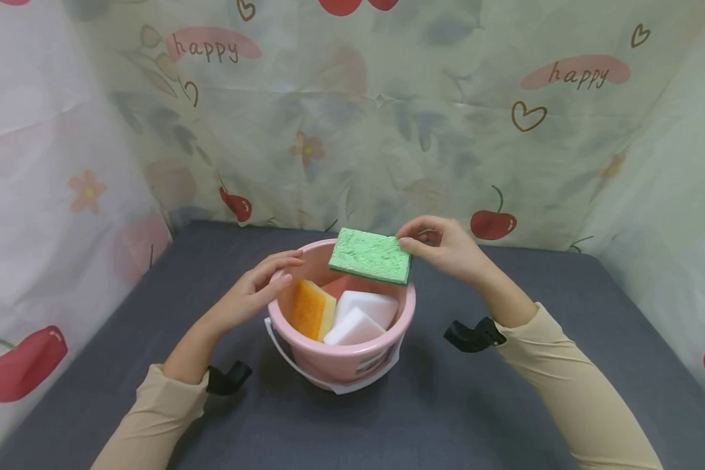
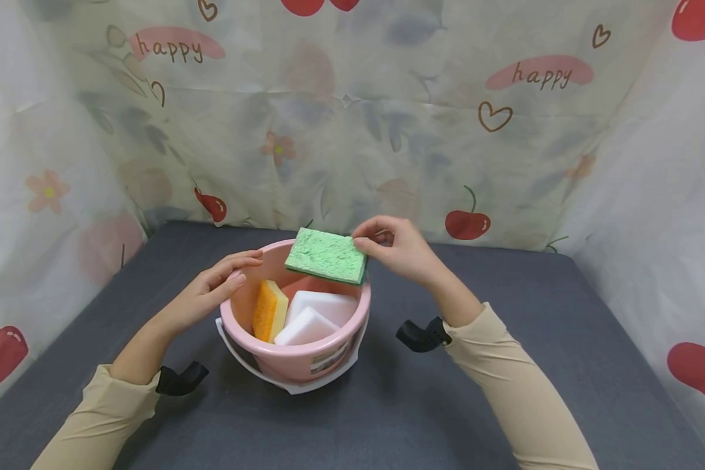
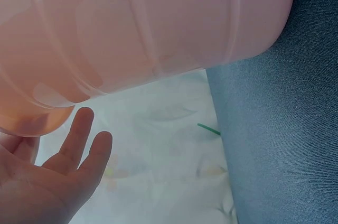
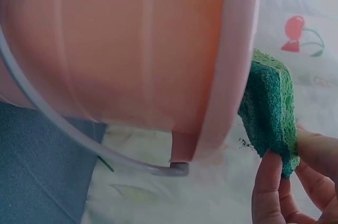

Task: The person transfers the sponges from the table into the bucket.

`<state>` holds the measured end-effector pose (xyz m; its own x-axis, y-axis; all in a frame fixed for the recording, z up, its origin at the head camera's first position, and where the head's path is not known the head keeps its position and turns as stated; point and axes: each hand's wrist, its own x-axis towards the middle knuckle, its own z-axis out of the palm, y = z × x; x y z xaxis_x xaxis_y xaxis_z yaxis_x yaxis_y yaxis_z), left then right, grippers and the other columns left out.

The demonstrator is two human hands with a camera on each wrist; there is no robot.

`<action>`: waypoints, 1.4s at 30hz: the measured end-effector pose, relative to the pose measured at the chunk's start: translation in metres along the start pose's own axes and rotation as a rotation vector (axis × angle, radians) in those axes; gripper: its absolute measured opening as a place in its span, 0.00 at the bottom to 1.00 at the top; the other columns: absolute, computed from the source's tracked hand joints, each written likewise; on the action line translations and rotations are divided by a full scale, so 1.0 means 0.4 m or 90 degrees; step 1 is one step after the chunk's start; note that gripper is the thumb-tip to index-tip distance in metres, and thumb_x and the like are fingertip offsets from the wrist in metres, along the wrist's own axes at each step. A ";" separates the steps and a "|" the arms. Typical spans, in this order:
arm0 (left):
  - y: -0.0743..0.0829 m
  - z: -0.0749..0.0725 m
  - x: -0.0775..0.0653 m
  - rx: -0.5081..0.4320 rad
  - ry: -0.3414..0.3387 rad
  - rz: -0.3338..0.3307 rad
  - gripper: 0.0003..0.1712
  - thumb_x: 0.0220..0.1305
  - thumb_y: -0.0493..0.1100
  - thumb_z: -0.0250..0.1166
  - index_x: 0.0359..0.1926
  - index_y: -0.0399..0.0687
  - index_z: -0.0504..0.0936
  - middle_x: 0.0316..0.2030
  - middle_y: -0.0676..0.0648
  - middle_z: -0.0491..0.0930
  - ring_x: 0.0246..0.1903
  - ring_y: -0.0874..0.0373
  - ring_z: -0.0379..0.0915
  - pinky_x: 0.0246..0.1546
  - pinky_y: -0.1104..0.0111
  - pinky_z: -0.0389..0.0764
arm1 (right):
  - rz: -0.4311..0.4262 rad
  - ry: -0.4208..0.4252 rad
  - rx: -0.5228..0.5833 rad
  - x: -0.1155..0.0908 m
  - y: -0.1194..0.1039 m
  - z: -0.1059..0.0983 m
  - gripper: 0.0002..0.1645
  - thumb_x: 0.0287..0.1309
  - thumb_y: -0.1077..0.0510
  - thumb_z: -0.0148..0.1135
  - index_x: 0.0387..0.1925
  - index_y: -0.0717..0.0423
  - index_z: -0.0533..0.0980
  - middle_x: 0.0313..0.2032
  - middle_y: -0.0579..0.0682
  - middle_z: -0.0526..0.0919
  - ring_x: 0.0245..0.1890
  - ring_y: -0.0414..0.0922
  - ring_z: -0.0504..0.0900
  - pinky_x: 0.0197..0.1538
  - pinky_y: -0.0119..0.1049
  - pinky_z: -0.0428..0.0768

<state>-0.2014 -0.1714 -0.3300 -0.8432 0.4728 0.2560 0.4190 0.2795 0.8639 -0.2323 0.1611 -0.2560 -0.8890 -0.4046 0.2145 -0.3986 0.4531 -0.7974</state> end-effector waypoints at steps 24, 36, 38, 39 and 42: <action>0.004 0.001 0.000 0.005 0.005 0.001 0.22 0.70 0.42 0.50 0.62 0.42 0.68 0.69 0.44 0.57 0.70 0.46 0.48 0.66 0.44 0.57 | 0.002 -0.047 -0.020 0.021 -0.018 0.045 0.11 0.60 0.58 0.59 0.44 0.57 0.78 0.43 0.55 0.81 0.42 0.46 0.81 0.46 0.37 0.77; 0.006 0.000 -0.002 0.005 0.006 0.001 0.22 0.70 0.43 0.50 0.62 0.43 0.68 0.69 0.44 0.57 0.70 0.46 0.48 0.66 0.43 0.55 | 0.049 -0.056 -0.033 0.013 -0.004 0.020 0.15 0.62 0.54 0.57 0.48 0.55 0.77 0.50 0.54 0.80 0.52 0.48 0.78 0.56 0.47 0.75; 0.006 0.000 -0.002 0.007 0.006 0.000 0.22 0.70 0.43 0.50 0.62 0.43 0.68 0.69 0.44 0.57 0.70 0.46 0.48 0.66 0.42 0.55 | 0.049 -0.049 -0.032 0.010 0.001 0.012 0.15 0.62 0.54 0.57 0.49 0.55 0.76 0.49 0.55 0.80 0.51 0.48 0.78 0.55 0.46 0.76; 0.006 0.000 -0.002 0.007 0.006 -0.001 0.22 0.70 0.43 0.50 0.62 0.43 0.68 0.69 0.44 0.57 0.70 0.46 0.48 0.66 0.42 0.55 | 0.048 -0.045 -0.031 0.007 0.004 0.007 0.15 0.62 0.54 0.56 0.49 0.55 0.76 0.49 0.55 0.80 0.50 0.48 0.79 0.54 0.45 0.76; 0.006 0.000 -0.001 0.005 0.004 -0.002 0.22 0.70 0.43 0.50 0.62 0.43 0.67 0.69 0.44 0.57 0.70 0.46 0.48 0.66 0.43 0.55 | 0.047 -0.031 -0.035 -0.004 0.013 -0.008 0.16 0.63 0.52 0.56 0.48 0.55 0.76 0.46 0.54 0.81 0.46 0.45 0.79 0.50 0.42 0.77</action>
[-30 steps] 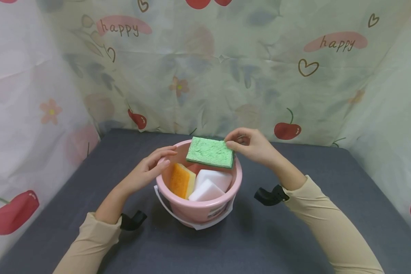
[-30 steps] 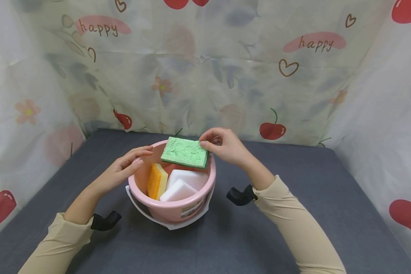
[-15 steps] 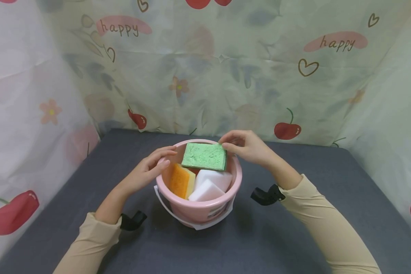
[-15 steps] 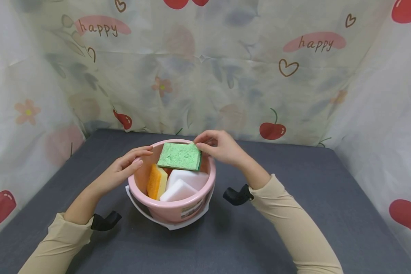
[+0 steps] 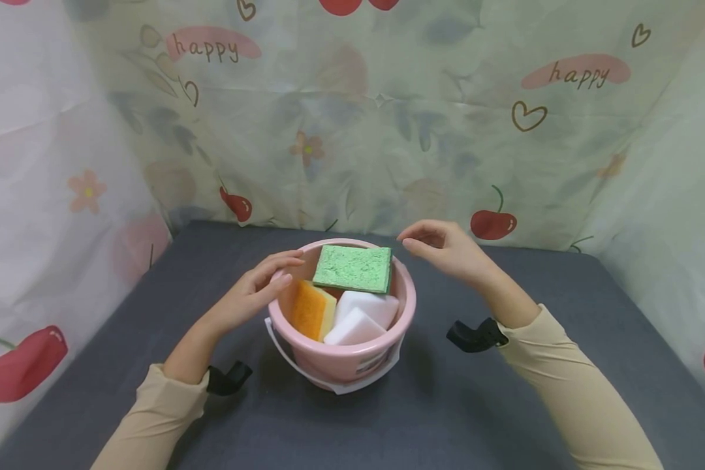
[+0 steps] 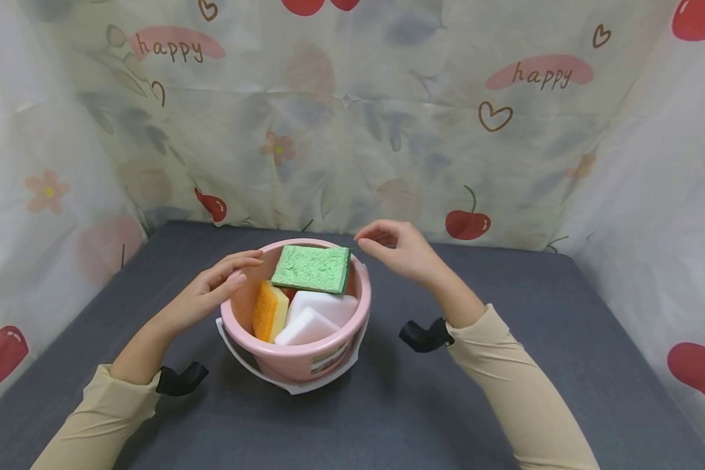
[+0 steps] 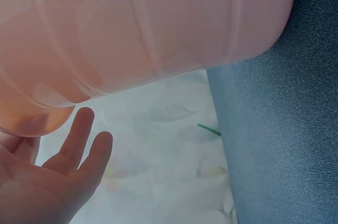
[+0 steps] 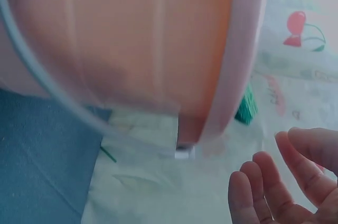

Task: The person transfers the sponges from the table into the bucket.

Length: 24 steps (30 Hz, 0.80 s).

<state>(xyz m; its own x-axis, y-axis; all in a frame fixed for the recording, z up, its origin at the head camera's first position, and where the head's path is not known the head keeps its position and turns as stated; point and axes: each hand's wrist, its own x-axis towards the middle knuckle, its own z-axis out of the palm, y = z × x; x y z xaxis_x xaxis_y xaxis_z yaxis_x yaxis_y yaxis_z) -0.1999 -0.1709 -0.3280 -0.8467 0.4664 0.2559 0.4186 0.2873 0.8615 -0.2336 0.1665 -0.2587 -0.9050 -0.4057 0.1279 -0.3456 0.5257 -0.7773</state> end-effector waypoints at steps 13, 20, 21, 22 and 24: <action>-0.001 -0.002 0.003 -0.008 -0.006 -0.005 0.22 0.70 0.42 0.51 0.62 0.43 0.67 0.69 0.44 0.57 0.70 0.45 0.48 0.66 0.43 0.56 | 0.013 0.069 -0.018 -0.056 0.044 -0.072 0.18 0.63 0.51 0.55 0.49 0.58 0.75 0.43 0.42 0.79 0.40 0.33 0.79 0.51 0.39 0.77; 0.007 -0.011 0.004 0.006 -0.012 -0.019 0.23 0.68 0.41 0.53 0.62 0.44 0.67 0.68 0.44 0.59 0.67 0.46 0.54 0.64 0.45 0.62 | 0.029 0.096 -0.058 -0.087 0.059 -0.104 0.21 0.64 0.47 0.54 0.51 0.54 0.74 0.46 0.41 0.77 0.43 0.31 0.77 0.52 0.42 0.74; 0.009 -0.013 0.004 0.010 -0.013 -0.022 0.23 0.68 0.42 0.54 0.62 0.45 0.67 0.68 0.45 0.60 0.66 0.46 0.56 0.63 0.46 0.63 | 0.030 0.103 -0.065 -0.091 0.062 -0.107 0.21 0.64 0.47 0.53 0.51 0.54 0.74 0.47 0.44 0.77 0.45 0.34 0.77 0.52 0.43 0.74; 0.010 -0.015 0.004 0.015 -0.013 -0.026 0.23 0.67 0.43 0.54 0.63 0.46 0.67 0.67 0.45 0.61 0.64 0.46 0.58 0.62 0.46 0.64 | 0.028 0.108 -0.075 -0.094 0.065 -0.109 0.21 0.64 0.47 0.53 0.51 0.54 0.74 0.49 0.47 0.77 0.46 0.37 0.78 0.52 0.45 0.74; 0.014 -0.018 0.005 0.021 -0.013 -0.030 0.24 0.67 0.43 0.55 0.63 0.48 0.67 0.66 0.45 0.62 0.62 0.45 0.62 0.61 0.46 0.66 | 0.026 0.120 -0.096 -0.101 0.071 -0.113 0.21 0.64 0.47 0.53 0.52 0.54 0.74 0.52 0.51 0.76 0.50 0.45 0.78 0.52 0.48 0.74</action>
<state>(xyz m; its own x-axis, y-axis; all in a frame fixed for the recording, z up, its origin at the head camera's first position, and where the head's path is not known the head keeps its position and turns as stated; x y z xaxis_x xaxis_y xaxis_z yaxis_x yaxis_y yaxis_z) -0.2015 -0.1745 -0.3196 -0.8588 0.4687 0.2066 0.3897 0.3359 0.8575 -0.2179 0.2317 -0.2579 -0.9446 -0.2420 0.2216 -0.3274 0.6502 -0.6856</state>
